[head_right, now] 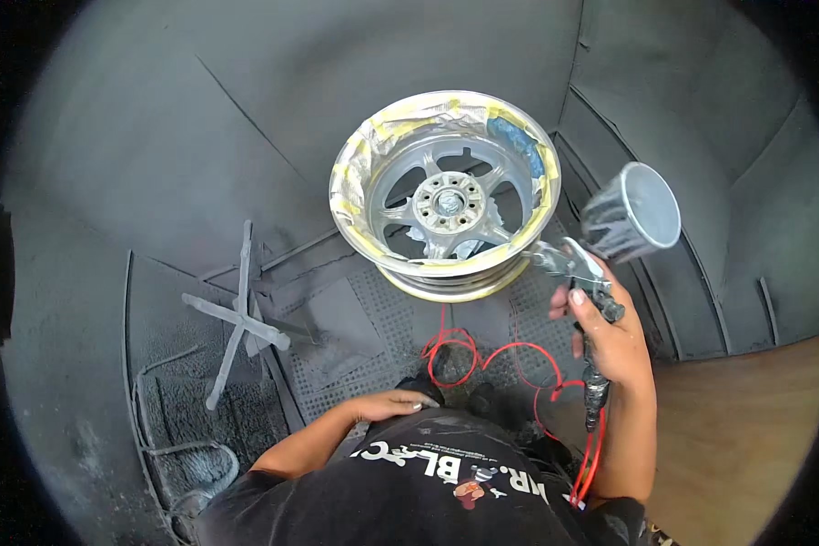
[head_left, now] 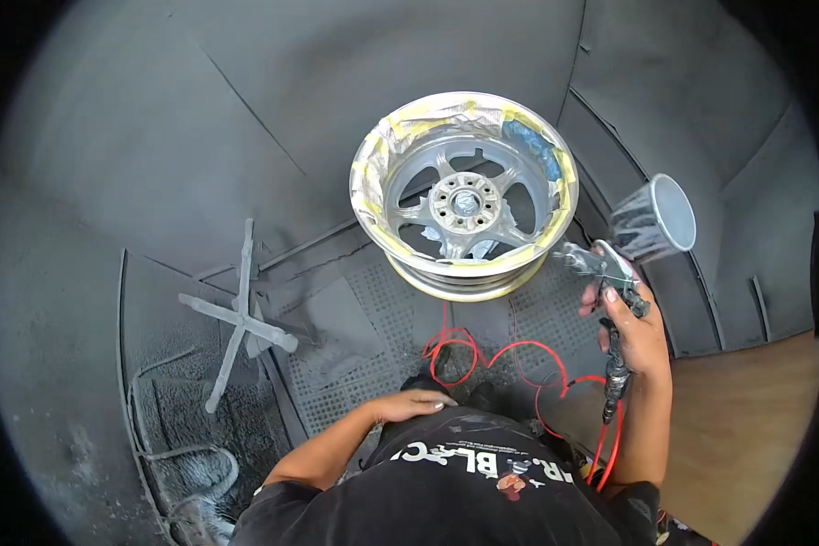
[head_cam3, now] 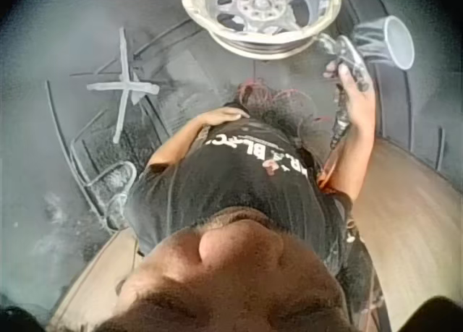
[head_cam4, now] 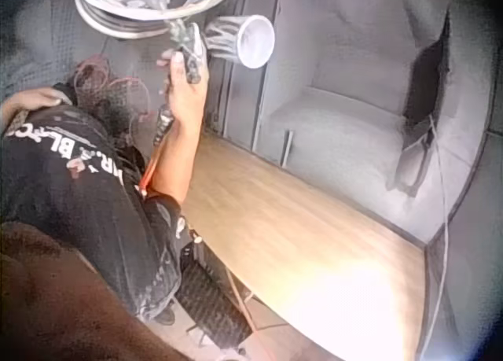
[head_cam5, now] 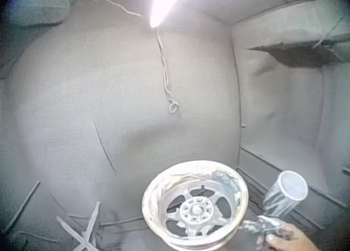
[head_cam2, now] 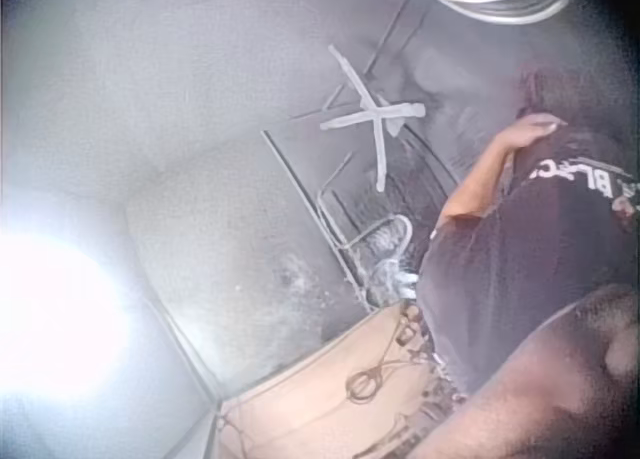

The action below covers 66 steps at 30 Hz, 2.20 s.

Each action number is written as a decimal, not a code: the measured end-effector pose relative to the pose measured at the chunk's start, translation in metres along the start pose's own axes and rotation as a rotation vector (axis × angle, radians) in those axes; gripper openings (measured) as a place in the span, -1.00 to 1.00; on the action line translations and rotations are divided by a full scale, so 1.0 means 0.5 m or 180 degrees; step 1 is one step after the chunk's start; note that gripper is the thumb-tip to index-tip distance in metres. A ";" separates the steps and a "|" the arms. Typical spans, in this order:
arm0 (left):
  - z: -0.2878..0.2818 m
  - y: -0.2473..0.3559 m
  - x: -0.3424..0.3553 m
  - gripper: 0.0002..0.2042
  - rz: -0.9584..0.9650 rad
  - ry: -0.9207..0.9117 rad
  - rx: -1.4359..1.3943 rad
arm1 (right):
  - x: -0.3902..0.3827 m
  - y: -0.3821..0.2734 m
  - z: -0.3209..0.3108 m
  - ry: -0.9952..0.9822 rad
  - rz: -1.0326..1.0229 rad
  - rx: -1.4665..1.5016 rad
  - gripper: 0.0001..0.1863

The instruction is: Fetching a car rim from storage and spray painting it in a paint booth.

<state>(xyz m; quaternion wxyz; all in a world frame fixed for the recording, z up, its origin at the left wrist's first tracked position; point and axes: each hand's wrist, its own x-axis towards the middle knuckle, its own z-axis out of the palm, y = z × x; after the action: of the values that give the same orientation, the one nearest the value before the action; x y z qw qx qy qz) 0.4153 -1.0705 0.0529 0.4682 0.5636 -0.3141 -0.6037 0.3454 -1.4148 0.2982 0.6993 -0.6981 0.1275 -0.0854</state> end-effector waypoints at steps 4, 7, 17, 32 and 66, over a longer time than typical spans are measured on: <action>-0.081 -0.065 0.055 -0.66 -0.0239 0.0679 0.0057 | 0.037 -0.039 0.076 -0.0140 0.0122 -0.0128 -0.41; -0.122 -0.103 0.068 -0.62 -0.0380 0.0797 0.0220 | 0.067 -0.045 0.096 -0.0080 0.0116 -0.0215 -0.43; -0.288 -0.107 0.044 -0.64 -0.0390 0.1361 0.0133 | 0.063 -0.060 0.087 0.0666 0.0499 -0.1086 -0.38; -0.507 0.081 0.074 -0.63 0.0707 0.3119 -0.1395 | 0.004 -0.133 0.178 0.0060 0.0916 -0.0702 -0.29; -0.204 0.048 0.097 -0.78 -0.0036 0.1965 -0.2024 | 0.066 -0.079 0.147 0.0501 -0.0377 -0.0947 -0.45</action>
<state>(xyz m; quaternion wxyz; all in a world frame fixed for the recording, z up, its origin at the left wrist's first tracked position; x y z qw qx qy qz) 0.5235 -1.1085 0.0388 0.6868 0.5472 0.0450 -0.4762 0.4012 -1.3550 0.3350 0.5699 -0.7914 0.1516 -0.1610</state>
